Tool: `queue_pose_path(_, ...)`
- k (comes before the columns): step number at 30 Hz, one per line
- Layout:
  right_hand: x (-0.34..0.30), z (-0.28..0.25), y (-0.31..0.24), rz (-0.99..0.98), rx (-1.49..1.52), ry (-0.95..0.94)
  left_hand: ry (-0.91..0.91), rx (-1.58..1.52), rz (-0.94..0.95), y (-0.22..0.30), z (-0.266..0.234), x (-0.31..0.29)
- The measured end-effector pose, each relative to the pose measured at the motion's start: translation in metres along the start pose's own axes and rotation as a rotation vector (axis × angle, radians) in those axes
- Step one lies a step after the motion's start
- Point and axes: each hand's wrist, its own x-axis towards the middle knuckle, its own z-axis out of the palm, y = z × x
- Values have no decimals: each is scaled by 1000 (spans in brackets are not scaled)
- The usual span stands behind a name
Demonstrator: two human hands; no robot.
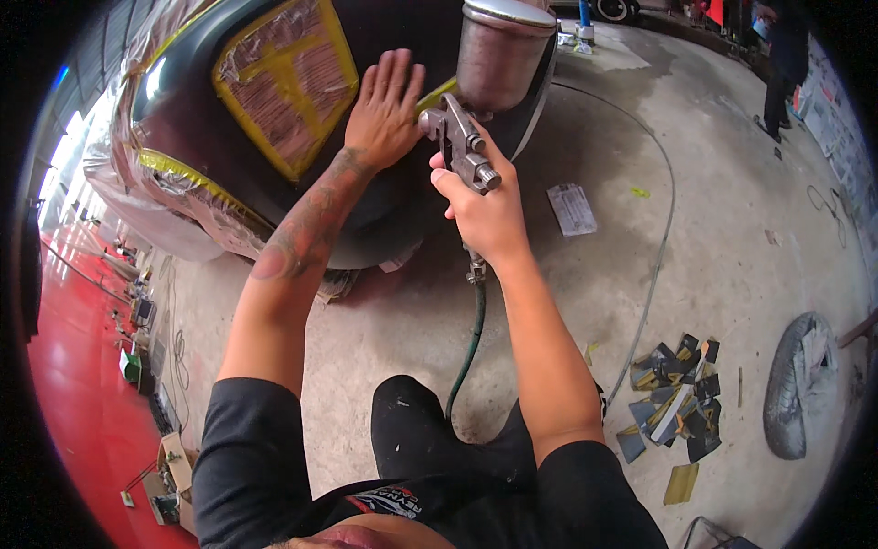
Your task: The person rubs their hand over a black car part that has been partially masked with tape and paper, then holds a spray gun to the surface before beginning to disassemble parts of the gun by hand and place them on the floor.
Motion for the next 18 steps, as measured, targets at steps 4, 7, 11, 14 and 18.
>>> queue_pose_path(4, -1, -5, -9, -16, 7, 61, -8, -137, 223, -9, 12, 28)
queue_pose_path(7, -1, -12, -17, -53, 39, 58, 134, -139, 172, -3, 19, 37)
queue_pose_path(11, 0, -25, -24, -41, 39, 60, -205, -234, 494, 23, 17, 18)
queue_pose_path(14, 2, -33, -24, -26, 26, 60, -35, -252, 421, 31, 9, 1)
queue_pose_path(18, 3, -38, -23, 6, 16, 39, -47, -33, 53, 4, -2, 19)
